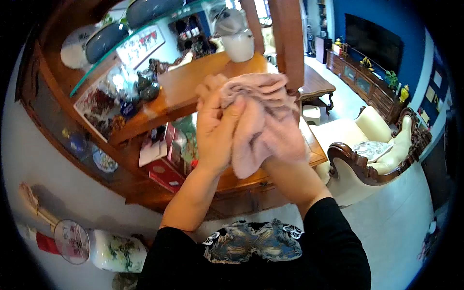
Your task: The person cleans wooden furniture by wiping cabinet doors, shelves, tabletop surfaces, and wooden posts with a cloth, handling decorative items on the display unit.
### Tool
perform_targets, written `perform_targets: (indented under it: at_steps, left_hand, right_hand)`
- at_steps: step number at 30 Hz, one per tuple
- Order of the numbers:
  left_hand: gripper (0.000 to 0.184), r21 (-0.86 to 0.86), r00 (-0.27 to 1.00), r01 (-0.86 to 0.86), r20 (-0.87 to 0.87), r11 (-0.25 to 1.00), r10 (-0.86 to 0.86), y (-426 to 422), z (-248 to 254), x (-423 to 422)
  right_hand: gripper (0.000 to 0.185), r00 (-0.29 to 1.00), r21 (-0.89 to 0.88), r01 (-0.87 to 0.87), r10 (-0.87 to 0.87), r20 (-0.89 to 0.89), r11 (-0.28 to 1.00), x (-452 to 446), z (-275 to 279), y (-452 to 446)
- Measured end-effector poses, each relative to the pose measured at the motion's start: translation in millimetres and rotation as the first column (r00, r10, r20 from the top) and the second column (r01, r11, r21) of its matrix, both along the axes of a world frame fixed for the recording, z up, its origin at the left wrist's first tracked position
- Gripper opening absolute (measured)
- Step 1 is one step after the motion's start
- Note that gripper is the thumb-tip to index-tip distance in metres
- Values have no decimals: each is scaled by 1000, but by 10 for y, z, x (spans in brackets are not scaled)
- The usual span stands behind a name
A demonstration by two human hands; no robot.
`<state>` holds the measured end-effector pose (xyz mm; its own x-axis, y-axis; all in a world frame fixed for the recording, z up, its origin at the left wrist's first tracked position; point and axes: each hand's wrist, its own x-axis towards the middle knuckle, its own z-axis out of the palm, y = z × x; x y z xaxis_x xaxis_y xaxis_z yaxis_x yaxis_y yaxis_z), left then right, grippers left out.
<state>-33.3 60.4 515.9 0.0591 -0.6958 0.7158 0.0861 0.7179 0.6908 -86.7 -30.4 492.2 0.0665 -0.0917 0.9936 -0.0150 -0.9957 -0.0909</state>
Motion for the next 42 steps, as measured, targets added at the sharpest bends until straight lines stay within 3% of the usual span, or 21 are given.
perform_targets:
  at_steps: [4, 6, 7, 8, 9, 11, 13, 15, 16, 17, 19, 20, 22, 23, 25, 26, 28, 35, 37, 39, 42]
  left_hand:
    - [36, 83, 929, 148, -355, 986, -110, 263, -313, 576]
    - [38, 54, 818, 346, -506, 937, -273, 418, -474, 825]
    - [38, 63, 815, 317, -528, 946, -238, 476, -607, 905]
    - [38, 144, 762, 355, -617, 924, -196, 530, -769, 993]
    - [37, 218, 703, 401, -696, 890, -146, 587, -913, 1069]
    - [36, 240, 562, 643, -793, 728, -236, 586, -1259, 1092]
    - [38, 565, 848, 366, -529, 740, -15, 573, -1593, 1000]
    - [40, 571, 892, 311, -451, 760, -27, 644, -1641, 874]
    - [41, 566, 913, 287, -406, 773, -41, 664, -1638, 853]
    - [42, 559, 931, 262, -361, 787, -53, 683, -1636, 832]
    - [45, 479, 640, 564, -768, 672, 10, 685, -1637, 824]
    - [45, 478, 638, 570, -770, 669, 6, 655, -1696, 873]
    - [46, 194, 309, 809, -943, 554, -120, 629, -1911, 1002]
    - [46, 195, 308, 812, -944, 549, -120, 634, -1943, 997]
    - [50, 403, 540, 591, -841, 699, 28, 626, -1976, 951]
    - [50, 399, 544, 593, -839, 699, 17, 614, -1998, 941]
    - [59, 91, 271, 774, -942, 626, -199, 642, -2037, 931]
    - [64, 297, 399, 706, -917, 643, -14, 826, -1915, 744]
    - [66, 295, 354, 696, -934, 655, 44, 837, -2062, 741]
    - [72, 492, 531, 559, -831, 667, 167, 936, -2134, 667]
    - [81, 399, 384, 708, -910, 582, 156, 1029, -2188, 604]
  right_hand:
    - [33, 932, 351, -351, 360, 40, 868, -224, -427, 154]
    - [35, 955, 505, -167, 266, -131, 847, -307, -662, 162]
    - [37, 883, 764, -284, 468, -27, 579, -397, -769, 316]
    - [48, 696, 817, -552, 633, 339, 170, -384, -806, 432]
    - [69, 470, 770, -628, 735, 488, -110, -422, -895, 497]
    - [89, 288, 689, -649, 735, 614, -322, -433, -985, 730]
    - [95, 280, 699, -620, 733, 620, -355, -428, -1294, 705]
    - [101, 637, 942, -329, 752, 169, 67, -438, -1467, 675]
    - [96, 778, 975, -213, 614, 130, 63, -429, -1536, 725]
    - [96, 780, 977, -207, 612, 127, 61, -400, -1501, 752]
    - [72, 765, 963, -263, 621, 170, 61, -365, -1372, 762]
    - [72, 769, 964, -260, 616, 168, 62, -346, -1388, 735]
    - [43, 841, 965, -227, 527, 124, 133, -321, -1475, 738]
    - [43, 843, 965, -226, 522, 125, 133, -320, -1478, 753]
    - [29, 875, 961, -260, 444, 193, 93, -318, -1452, 757]
    - [29, 876, 959, -264, 441, 193, 103, -314, -1423, 759]
    - [26, 879, 942, -314, 411, 241, 118, -301, -1369, 806]
    - [20, 934, 962, -205, 329, 136, 183, -374, -1577, 769]
    - [18, 900, 946, -317, 336, 278, 64, -386, -1605, 752]
    - [18, 865, 925, -380, 350, 360, -13, -390, -1571, 765]
    - [17, 845, 885, -448, 261, 466, -129, -404, -1552, 753]
